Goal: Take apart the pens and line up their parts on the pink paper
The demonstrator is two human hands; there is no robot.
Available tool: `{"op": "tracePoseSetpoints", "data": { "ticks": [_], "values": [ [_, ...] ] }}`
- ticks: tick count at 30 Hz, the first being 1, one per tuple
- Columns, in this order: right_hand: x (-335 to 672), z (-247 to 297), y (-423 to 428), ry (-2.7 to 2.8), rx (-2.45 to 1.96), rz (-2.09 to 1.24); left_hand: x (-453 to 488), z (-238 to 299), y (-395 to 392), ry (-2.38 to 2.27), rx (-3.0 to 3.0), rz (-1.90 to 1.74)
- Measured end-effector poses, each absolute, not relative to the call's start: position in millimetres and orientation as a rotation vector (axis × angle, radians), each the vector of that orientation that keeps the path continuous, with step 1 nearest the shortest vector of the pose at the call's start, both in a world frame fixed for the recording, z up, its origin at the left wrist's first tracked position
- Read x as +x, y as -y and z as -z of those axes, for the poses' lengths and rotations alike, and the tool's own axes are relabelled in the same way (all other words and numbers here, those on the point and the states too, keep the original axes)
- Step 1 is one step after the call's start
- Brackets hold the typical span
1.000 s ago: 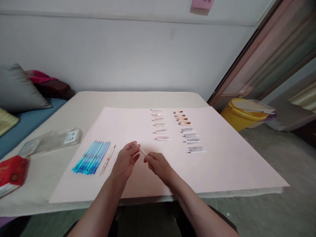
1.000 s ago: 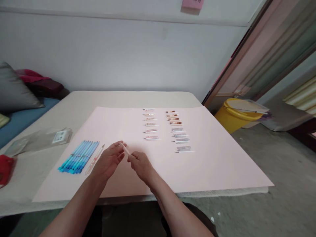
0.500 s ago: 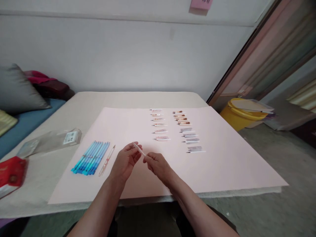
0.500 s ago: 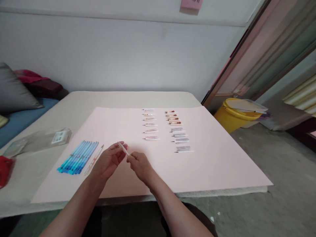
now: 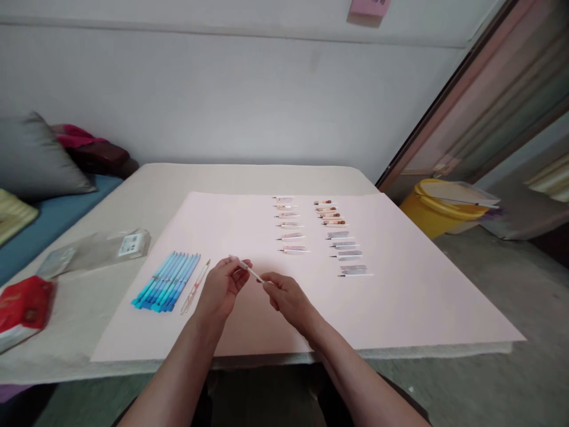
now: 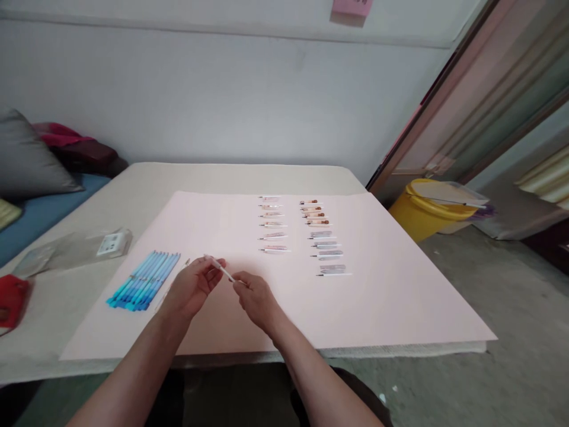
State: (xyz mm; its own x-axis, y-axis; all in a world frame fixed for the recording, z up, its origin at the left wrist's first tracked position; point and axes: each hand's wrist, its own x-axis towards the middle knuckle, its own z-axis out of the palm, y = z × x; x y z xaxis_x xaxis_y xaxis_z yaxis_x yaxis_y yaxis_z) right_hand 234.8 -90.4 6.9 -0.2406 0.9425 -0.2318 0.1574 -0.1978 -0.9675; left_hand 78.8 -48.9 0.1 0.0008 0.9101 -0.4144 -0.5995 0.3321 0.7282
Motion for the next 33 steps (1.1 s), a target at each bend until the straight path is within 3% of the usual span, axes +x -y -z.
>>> {"op": "tracePoseSetpoints", "data": {
  "ticks": [33],
  "values": [
    [245.3, -10.3, 91.3, 1.499, -1.365, -1.513, 67.4, 17.0, 36.2, -0.983, 0.206, -1.259]
  ]
}}
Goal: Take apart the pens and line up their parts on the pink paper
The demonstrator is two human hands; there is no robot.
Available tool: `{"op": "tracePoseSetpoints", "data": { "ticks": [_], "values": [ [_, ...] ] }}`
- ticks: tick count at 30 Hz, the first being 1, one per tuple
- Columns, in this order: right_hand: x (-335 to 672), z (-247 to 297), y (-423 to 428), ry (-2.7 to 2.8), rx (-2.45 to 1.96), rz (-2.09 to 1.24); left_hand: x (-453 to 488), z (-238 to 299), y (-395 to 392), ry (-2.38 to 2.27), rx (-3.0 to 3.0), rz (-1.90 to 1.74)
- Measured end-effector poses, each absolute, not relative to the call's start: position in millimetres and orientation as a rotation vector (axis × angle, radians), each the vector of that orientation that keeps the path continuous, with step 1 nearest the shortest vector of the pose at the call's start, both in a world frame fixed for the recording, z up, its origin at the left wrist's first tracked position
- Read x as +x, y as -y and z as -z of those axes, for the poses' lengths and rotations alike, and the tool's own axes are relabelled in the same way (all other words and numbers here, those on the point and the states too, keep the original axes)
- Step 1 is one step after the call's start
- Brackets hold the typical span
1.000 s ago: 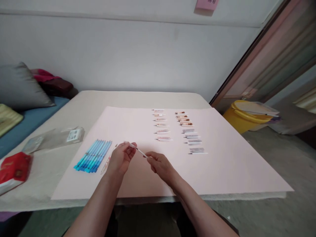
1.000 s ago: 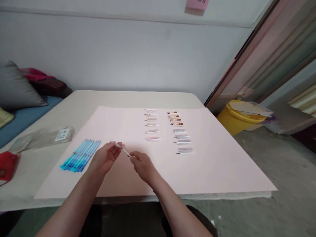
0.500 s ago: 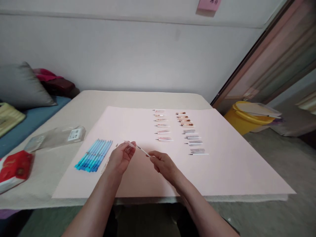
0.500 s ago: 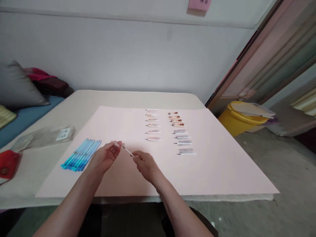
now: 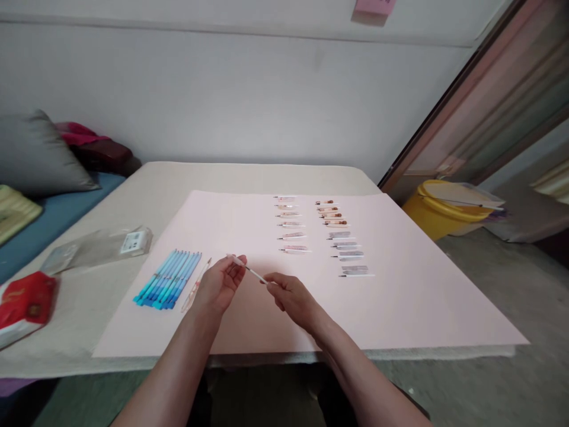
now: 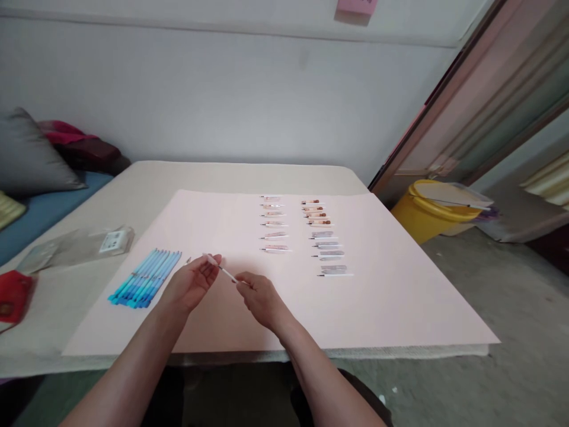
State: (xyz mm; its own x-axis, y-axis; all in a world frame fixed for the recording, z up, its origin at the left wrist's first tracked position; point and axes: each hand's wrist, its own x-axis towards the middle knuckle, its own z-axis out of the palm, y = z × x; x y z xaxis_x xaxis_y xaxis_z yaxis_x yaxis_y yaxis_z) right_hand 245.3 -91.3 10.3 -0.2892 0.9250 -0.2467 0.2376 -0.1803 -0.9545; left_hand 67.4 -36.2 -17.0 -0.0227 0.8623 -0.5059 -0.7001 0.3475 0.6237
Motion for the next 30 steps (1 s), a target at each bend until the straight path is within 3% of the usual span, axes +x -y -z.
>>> {"op": "tracePoseSetpoints", "data": {
  "ticks": [10, 21, 30],
  "values": [
    [246.4, -10.5, 91.5, 1.760, -1.474, -1.210, 79.4, 6.9, 46.0, -0.981, 0.256, -1.238],
    [235.8, -12.3, 105.0, 2.489, -2.037, -0.268, 103.1, 25.6, 60.9, -0.970, 0.233, -1.069],
    [239.6, -11.1, 107.9, 2.580, -1.968, -0.163, 108.1, 32.1, 63.4, -1.007, 0.258, -0.999]
  ]
}}
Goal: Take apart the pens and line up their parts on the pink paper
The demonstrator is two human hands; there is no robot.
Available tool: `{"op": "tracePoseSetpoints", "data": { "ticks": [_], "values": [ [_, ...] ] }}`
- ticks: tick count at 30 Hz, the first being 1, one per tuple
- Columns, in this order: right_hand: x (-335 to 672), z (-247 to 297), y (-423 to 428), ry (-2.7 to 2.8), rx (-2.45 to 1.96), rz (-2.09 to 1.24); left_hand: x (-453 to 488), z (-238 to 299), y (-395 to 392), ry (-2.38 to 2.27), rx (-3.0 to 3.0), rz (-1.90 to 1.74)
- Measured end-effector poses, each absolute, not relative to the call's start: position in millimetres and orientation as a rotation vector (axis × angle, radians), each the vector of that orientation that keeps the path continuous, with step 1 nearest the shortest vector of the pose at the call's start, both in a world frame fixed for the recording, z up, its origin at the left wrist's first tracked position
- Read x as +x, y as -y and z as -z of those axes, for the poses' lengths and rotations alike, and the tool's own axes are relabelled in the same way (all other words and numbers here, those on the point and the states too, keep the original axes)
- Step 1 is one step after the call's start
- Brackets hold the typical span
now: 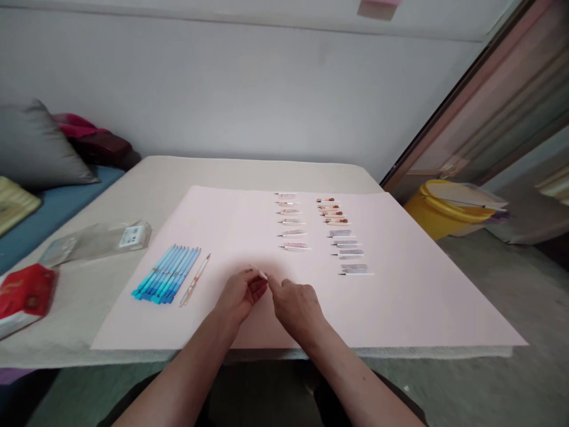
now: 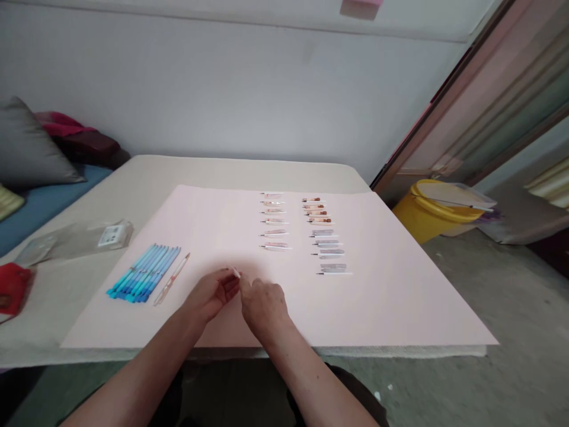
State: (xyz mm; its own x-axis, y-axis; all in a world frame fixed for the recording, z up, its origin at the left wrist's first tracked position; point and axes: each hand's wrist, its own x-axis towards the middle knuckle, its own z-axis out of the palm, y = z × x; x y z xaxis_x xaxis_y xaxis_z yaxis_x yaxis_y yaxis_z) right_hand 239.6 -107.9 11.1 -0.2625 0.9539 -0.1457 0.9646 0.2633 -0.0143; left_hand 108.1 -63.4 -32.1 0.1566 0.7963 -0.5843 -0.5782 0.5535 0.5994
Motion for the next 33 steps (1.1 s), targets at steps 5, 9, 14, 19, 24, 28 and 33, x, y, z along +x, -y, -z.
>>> {"op": "tracePoseSetpoints", "data": {
  "ticks": [5, 9, 14, 19, 24, 28, 33],
  "values": [
    [240.8, -15.1, 111.0, -2.407, 1.822, 0.189, 104.2, 31.9, 60.2, -1.026, 0.239, -1.058],
    [242.9, -18.3, 113.2, -2.407, 1.830, 0.186, 99.1, 29.3, 56.1, -1.039, 0.208, -1.087],
    [245.5, -21.1, 114.3, -2.423, 1.857, 0.202, 95.9, 24.1, 51.5, -1.056, 0.130, -1.116],
    [249.8, -23.3, 113.9, -2.453, 1.924, 0.276, 92.8, 23.1, 48.4, -1.048, 0.106, -1.123],
    [254.3, -20.9, 111.1, -2.493, 2.028, 0.330, 93.1, 22.6, 48.6, -0.980, 0.162, -1.087],
    [255.5, -17.2, 106.8, -2.491, 2.108, 0.383, 102.0, 20.0, 55.8, -1.009, 0.295, -1.062],
    [255.0, -13.9, 101.7, -2.425, 2.132, 0.435, 115.4, 21.1, 69.8, -0.882, 0.294, -0.906]
  ]
}}
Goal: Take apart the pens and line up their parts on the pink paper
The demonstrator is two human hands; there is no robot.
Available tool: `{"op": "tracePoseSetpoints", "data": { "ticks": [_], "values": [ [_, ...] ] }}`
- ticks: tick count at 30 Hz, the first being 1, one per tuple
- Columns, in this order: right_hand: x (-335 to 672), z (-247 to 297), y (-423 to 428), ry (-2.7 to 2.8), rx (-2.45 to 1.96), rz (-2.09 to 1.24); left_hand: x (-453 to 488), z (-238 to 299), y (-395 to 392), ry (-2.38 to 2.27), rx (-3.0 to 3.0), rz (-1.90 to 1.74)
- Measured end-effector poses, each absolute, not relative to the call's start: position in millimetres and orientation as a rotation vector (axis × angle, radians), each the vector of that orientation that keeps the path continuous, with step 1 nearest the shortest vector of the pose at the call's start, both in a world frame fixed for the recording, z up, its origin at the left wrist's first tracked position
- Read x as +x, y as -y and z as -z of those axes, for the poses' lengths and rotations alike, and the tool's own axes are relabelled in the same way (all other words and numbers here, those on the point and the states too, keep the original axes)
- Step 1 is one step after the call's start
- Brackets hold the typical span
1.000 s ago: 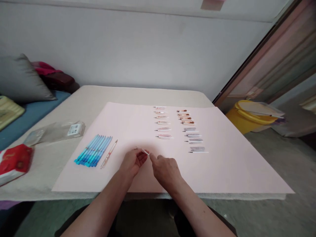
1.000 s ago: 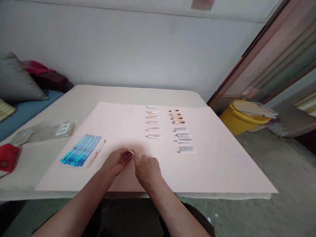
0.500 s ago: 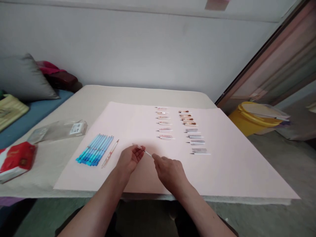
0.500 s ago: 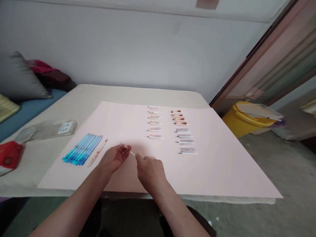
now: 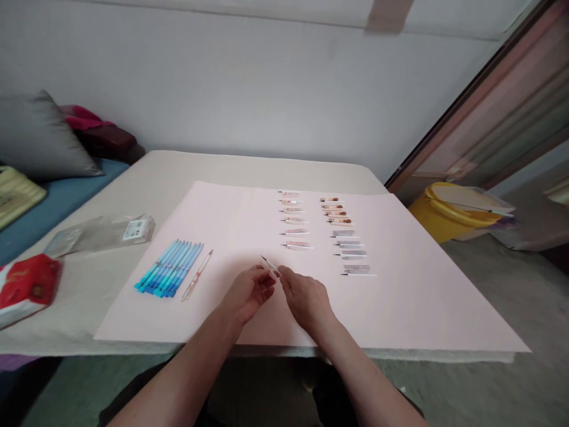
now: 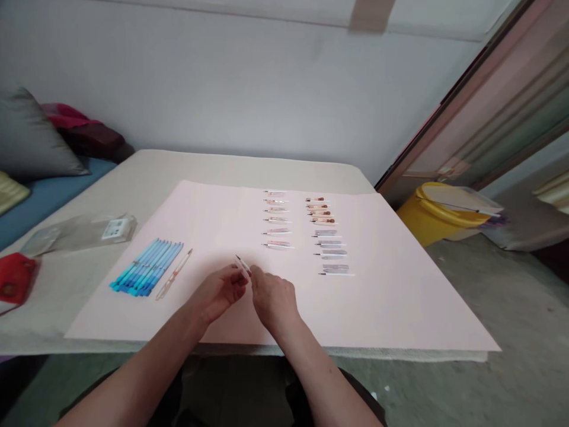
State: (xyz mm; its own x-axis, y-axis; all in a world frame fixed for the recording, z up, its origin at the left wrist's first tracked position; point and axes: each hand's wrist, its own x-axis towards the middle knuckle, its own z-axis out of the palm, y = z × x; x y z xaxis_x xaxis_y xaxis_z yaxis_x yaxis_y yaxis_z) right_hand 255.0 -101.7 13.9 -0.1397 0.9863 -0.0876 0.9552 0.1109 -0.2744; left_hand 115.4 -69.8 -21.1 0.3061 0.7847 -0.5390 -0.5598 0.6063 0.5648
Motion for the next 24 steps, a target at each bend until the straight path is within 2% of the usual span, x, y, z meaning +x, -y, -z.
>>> {"op": "tracePoseSetpoints", "data": {
  "ticks": [11, 24],
  "values": [
    [258.6, -7.2, 95.3, 2.080, -1.838, -0.749, 118.7, 18.4, 77.2, -0.883, 0.328, -0.884],
    [260.9, -3.7, 93.3, 2.064, -1.781, -0.765, 117.6, 26.7, 76.2, -0.950, 0.333, -0.926]
  ]
}}
